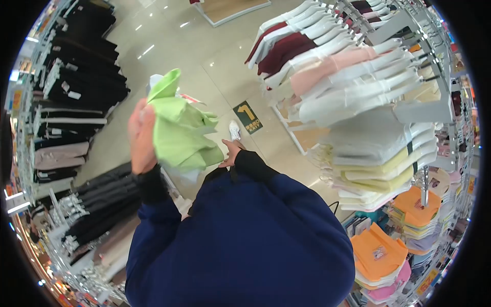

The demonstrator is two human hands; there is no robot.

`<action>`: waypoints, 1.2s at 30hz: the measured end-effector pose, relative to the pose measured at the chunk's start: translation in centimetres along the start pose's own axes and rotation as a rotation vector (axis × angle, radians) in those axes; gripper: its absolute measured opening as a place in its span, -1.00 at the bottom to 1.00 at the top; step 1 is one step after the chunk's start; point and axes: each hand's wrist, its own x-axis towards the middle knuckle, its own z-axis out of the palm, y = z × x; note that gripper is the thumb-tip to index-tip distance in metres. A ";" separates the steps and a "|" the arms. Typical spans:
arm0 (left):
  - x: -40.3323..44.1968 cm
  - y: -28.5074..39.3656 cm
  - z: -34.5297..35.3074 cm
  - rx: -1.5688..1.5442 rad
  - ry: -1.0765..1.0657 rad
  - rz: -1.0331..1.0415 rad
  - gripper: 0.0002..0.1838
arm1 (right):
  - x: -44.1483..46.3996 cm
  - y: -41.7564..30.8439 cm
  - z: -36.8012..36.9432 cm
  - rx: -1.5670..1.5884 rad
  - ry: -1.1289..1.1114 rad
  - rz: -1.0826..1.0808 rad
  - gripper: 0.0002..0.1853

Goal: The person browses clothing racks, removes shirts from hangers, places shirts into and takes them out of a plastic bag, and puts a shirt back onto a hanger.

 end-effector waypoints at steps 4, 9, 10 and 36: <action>3.6 4.1 -3.4 -0.064 0.109 0.088 -0.55 | 1.1 -6.5 5.0 -0.064 -0.420 -0.100 -0.24; 6.7 5.1 -12.8 -0.059 0.356 0.069 -0.62 | -0.3 -18.7 12.3 0.096 -0.674 -0.515 -0.49; 7.4 5.0 -14.9 -0.125 0.350 0.029 -0.66 | -1.1 -21.1 13.5 0.064 -0.652 -0.647 -0.51; 51.5 -5.4 -10.1 0.095 -0.335 0.112 -0.70 | -25.0 -37.4 42.8 -0.499 0.379 -2.092 -0.63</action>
